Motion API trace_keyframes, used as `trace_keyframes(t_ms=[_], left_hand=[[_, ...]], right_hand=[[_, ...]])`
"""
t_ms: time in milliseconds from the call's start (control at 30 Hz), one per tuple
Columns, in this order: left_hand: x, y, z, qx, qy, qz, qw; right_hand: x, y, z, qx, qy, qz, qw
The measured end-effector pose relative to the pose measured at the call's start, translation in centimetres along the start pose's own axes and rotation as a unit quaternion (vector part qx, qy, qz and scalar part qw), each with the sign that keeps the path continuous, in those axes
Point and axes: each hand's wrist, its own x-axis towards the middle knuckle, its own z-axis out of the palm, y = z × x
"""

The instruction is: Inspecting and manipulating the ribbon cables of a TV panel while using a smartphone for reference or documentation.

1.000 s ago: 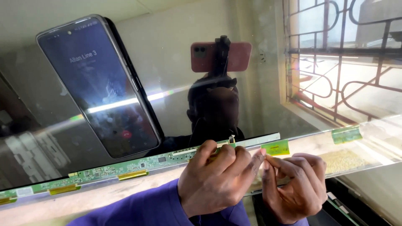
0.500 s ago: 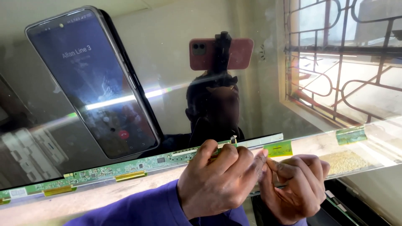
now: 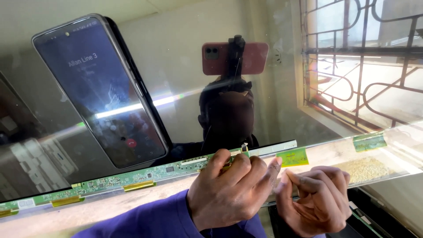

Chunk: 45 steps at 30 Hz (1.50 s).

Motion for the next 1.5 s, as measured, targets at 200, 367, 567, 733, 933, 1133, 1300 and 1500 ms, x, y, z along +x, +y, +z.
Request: trace_keyframes(t_ms=[200, 367, 567, 733, 933, 1133, 1300, 1500], left_hand=[[0.4, 0.2, -0.2, -0.013, 0.005, 0.006, 1.0], [0.5, 0.7, -0.2, -0.019, 0.034, 0.019, 0.999], [0.4, 0.4, -0.5, -0.037, 0.032, 0.022, 0.999], [0.3, -0.1, -0.5, -0.015, 0.011, 0.029, 0.999], [0.4, 0.0, -0.3, -0.006, 0.009, 0.029, 1.0], [0.4, 0.1, -0.1, -0.018, 0.013, 0.023, 0.999], [0.4, 0.2, 0.0, -0.007, 0.009, 0.027, 1.0], [0.8, 0.3, 0.0, -0.01, 0.009, 0.023, 1.0]], right_hand=[[-0.4, 0.8, -1.1, -0.031, 0.014, -0.029, 0.999], [0.0, 1.6, -1.7, 0.026, 0.007, -0.095, 0.995], [0.9, 0.2, -1.2, 0.031, -0.005, -0.05, 0.998], [0.4, 0.5, -0.1, -0.007, -0.016, -0.042, 0.999], [0.6, 1.0, 0.0, 0.042, 0.018, -0.056, 0.997], [0.7, 0.5, 0.2, 0.0, 0.011, -0.046, 0.999], [0.5, 0.7, 0.3, 0.002, 0.01, -0.046, 0.999], [0.8, 0.8, 0.1, 0.002, 0.02, -0.034, 0.999]])
